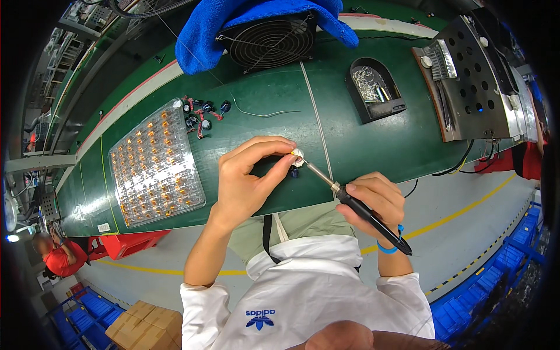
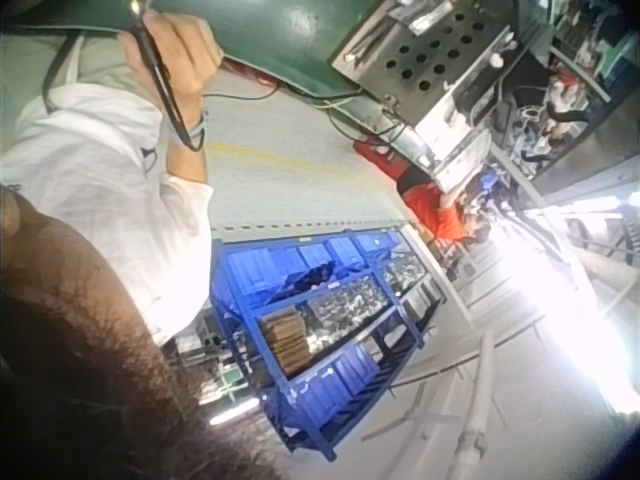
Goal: Soldering small wires or components onto circular electronic bases at a production station.
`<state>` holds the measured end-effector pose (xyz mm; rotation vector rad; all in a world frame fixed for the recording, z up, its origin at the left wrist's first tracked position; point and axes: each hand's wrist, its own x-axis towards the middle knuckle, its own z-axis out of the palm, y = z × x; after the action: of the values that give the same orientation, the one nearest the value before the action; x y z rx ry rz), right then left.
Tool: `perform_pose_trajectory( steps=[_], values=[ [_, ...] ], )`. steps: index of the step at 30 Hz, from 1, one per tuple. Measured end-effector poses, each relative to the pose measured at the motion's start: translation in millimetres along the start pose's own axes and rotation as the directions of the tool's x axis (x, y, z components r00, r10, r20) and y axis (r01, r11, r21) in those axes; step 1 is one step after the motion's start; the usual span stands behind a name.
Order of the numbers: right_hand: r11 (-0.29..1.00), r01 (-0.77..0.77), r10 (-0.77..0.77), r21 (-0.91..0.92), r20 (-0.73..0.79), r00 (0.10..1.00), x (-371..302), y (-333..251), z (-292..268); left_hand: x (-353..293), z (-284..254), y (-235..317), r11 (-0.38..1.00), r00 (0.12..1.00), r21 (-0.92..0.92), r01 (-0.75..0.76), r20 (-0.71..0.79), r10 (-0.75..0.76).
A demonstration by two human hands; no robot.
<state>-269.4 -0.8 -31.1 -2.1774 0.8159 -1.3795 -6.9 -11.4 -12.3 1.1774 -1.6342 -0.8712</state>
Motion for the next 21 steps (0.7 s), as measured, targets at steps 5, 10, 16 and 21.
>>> perform_pose_trajectory(
  steps=[5,10,16,21],
  values=[
    [1.0,0.004,-0.005,0.002,0.003,1.0,1.0,-0.3,0.0,0.4,0.2,0.8,1.0,1.0,0.006,-0.006,0.002,0.006],
    [1.0,0.008,-0.007,-0.007,0.015,1.0,-2.3,1.3,-1.2,0.6,1.4,0.1,1.0,1.0,0.012,-0.008,0.0,0.009],
    [1.0,0.002,-0.002,-0.006,0.008,1.0,-1.3,0.8,-1.0,1.1,1.7,0.6,0.999,1.0,0.032,-0.013,-0.006,0.013],
    [1.0,-0.022,0.022,0.01,-0.006,1.0,-1.4,-0.3,-1.5,0.3,0.8,-0.6,1.0,1.0,0.028,-0.012,-0.018,0.013]
  ],
)
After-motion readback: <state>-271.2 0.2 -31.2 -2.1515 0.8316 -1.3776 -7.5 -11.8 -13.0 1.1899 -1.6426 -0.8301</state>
